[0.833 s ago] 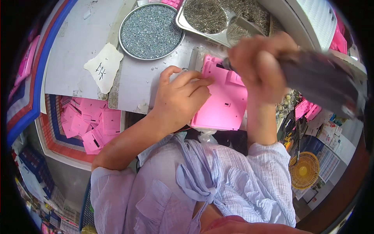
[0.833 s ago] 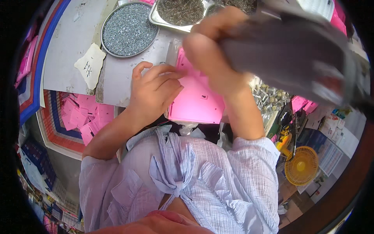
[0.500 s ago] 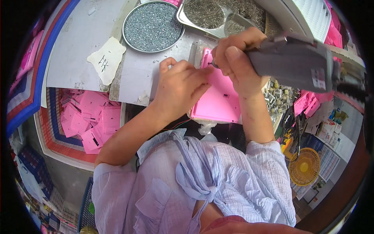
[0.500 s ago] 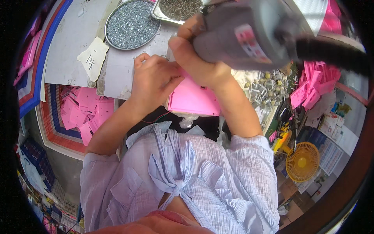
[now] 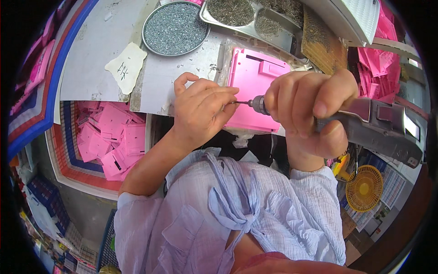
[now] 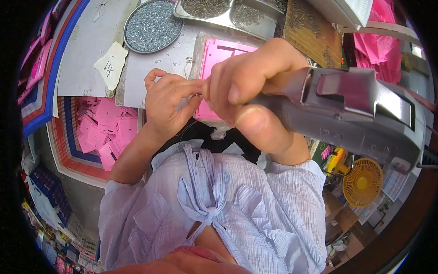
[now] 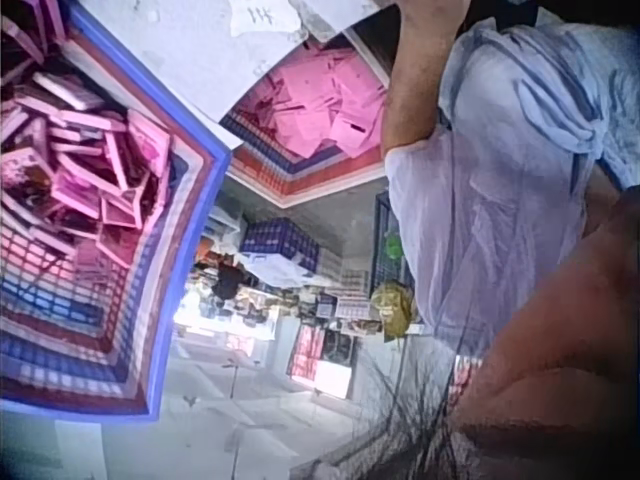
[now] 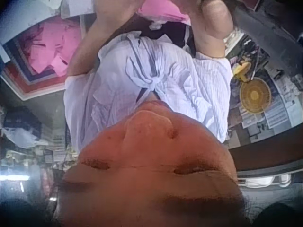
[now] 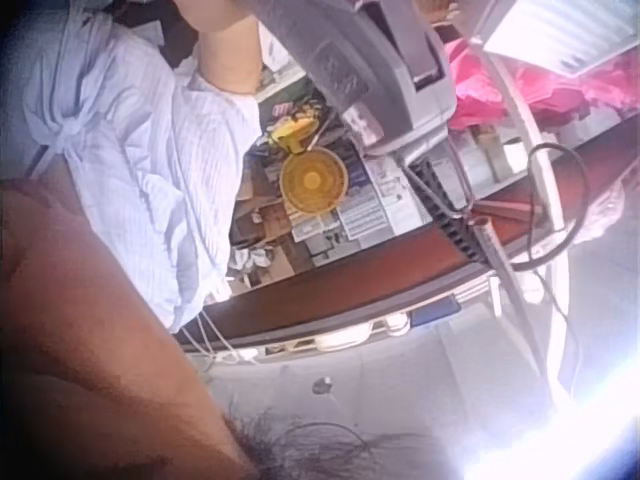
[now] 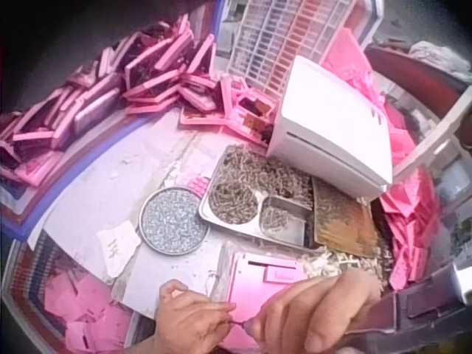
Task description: Assembling internal components and screwing together pink plastic device housings using a power screwdriver and soldering iron.
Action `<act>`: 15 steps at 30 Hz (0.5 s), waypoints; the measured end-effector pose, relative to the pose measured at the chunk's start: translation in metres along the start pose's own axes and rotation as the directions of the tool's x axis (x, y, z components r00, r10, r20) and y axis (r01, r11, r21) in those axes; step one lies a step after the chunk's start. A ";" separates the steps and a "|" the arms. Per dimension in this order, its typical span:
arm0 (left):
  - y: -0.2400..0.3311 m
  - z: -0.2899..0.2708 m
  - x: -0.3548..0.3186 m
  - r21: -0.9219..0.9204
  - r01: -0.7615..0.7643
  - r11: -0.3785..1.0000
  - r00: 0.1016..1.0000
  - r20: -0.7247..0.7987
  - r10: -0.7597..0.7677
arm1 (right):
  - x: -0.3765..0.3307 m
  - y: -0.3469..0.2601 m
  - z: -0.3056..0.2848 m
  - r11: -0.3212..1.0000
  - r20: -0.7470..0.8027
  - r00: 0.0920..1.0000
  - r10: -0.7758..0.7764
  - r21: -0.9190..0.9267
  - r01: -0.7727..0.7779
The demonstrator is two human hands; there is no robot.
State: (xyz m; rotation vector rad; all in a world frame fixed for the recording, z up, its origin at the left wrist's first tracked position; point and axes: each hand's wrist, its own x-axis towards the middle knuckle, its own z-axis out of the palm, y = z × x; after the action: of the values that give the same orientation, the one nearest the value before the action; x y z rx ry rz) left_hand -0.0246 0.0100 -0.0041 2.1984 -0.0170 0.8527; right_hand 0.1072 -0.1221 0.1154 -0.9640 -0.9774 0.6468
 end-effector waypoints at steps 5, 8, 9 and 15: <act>0.005 -0.004 -0.002 0.051 -0.036 0.998 0.999 -0.003 0.036 | -0.005 0.000 0.008 1.000 -0.025 1.000 0.017 -0.005 -0.017; 0.009 -0.008 -0.004 0.067 -0.037 0.997 0.999 0.007 0.037 | -0.008 -0.001 0.017 0.999 -0.044 0.998 0.049 -0.009 -0.049; 0.012 -0.009 -0.003 0.078 -0.035 0.996 0.999 0.012 0.034 | -0.009 -0.001 0.019 0.998 -0.049 0.997 0.058 -0.014 -0.059; 0.023 -0.009 -0.003 0.128 0.018 0.992 0.999 0.042 -0.023 | -0.013 -0.004 0.025 0.999 -0.036 0.998 0.046 -0.023 -0.047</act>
State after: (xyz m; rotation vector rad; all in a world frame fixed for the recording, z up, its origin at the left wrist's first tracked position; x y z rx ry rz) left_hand -0.0380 -0.0008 0.0131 2.3318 0.0401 0.8143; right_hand 0.0792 -0.1249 0.1199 -1.0188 -0.9360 0.6562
